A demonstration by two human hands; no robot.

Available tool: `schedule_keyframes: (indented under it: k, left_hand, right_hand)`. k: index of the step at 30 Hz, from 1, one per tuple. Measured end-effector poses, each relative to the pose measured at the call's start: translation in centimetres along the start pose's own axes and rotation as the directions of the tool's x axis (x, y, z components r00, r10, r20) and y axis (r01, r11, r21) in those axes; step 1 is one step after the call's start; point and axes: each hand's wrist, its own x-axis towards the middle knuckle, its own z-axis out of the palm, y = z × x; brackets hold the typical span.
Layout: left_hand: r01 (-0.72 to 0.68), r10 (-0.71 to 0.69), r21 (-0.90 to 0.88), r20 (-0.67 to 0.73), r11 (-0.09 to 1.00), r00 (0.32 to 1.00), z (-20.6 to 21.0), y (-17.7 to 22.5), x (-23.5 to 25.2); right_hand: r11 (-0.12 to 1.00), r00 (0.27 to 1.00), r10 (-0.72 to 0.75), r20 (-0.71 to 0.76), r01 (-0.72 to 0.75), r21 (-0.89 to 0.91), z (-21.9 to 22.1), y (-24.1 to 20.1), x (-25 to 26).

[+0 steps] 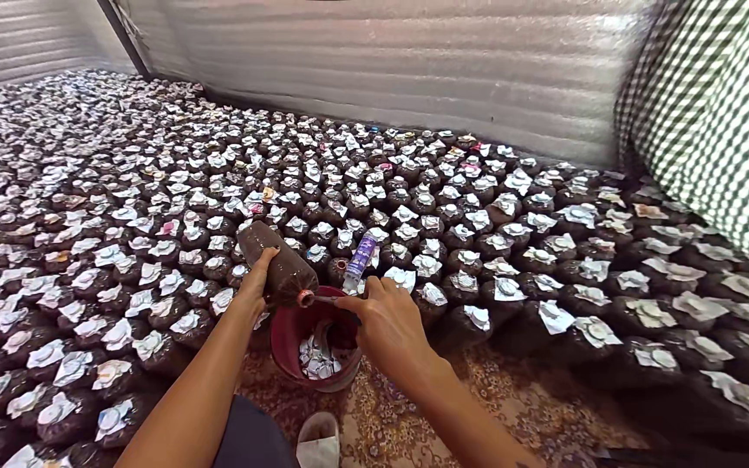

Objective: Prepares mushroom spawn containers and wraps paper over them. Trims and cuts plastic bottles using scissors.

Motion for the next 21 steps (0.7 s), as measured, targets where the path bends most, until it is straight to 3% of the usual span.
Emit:
schedule_keyframes:
  k: [2,3,5,7,8,12,16,18,21]
  left_hand:
    - [-0.019,0.020,0.020,-0.039,1.000,0.999,0.0,0.2,0.0]
    - [-0.027,0.030,0.032,-0.069,0.999,0.997,0.0,0.3,0.1]
    - [-0.057,0.063,0.060,-0.104,0.997,0.993,-0.1,0.3,0.0]
    - [-0.115,0.120,0.060,-0.082,0.992,0.989,-0.4,0.3,0.0]
    - [-0.151,0.153,0.049,-0.045,0.987,0.987,-0.7,0.2,0.0]
    - [-0.252,0.257,-0.055,0.121,0.966,0.959,-1.3,0.5,-0.2]
    - [-0.264,0.265,-0.026,0.078,0.964,0.961,-1.5,0.4,0.2]
    - [-0.245,0.246,-0.019,0.025,0.969,0.969,-1.5,0.3,0.5]
    - [-0.215,0.212,-0.040,-0.071,0.976,0.975,-1.8,0.1,0.9]
  right_hand:
    - [0.997,0.994,-0.019,-0.106,0.011,-0.077,1.5,-0.6,-0.1]
    - [0.996,0.997,0.008,-0.081,-0.015,-0.090,1.7,-1.1,-0.3]
    - [0.993,0.984,0.114,0.136,-0.109,-0.045,0.7,-1.9,-0.3]
    - [0.969,0.891,0.190,0.413,-0.239,0.069,-1.4,-1.8,0.6]
    - [0.945,0.859,0.192,0.474,-0.292,0.146,-2.1,-1.2,1.0]
    - [0.857,0.864,0.185,0.468,-0.375,0.354,-1.5,0.9,0.9]
    - [0.815,0.838,0.200,0.508,-0.430,0.389,-0.4,1.8,-1.3]
    - [0.847,0.870,0.264,0.416,-0.416,0.331,0.5,1.4,-3.9]
    - [0.967,0.978,0.206,-0.041,-0.197,0.160,8.2,1.0,-8.7]
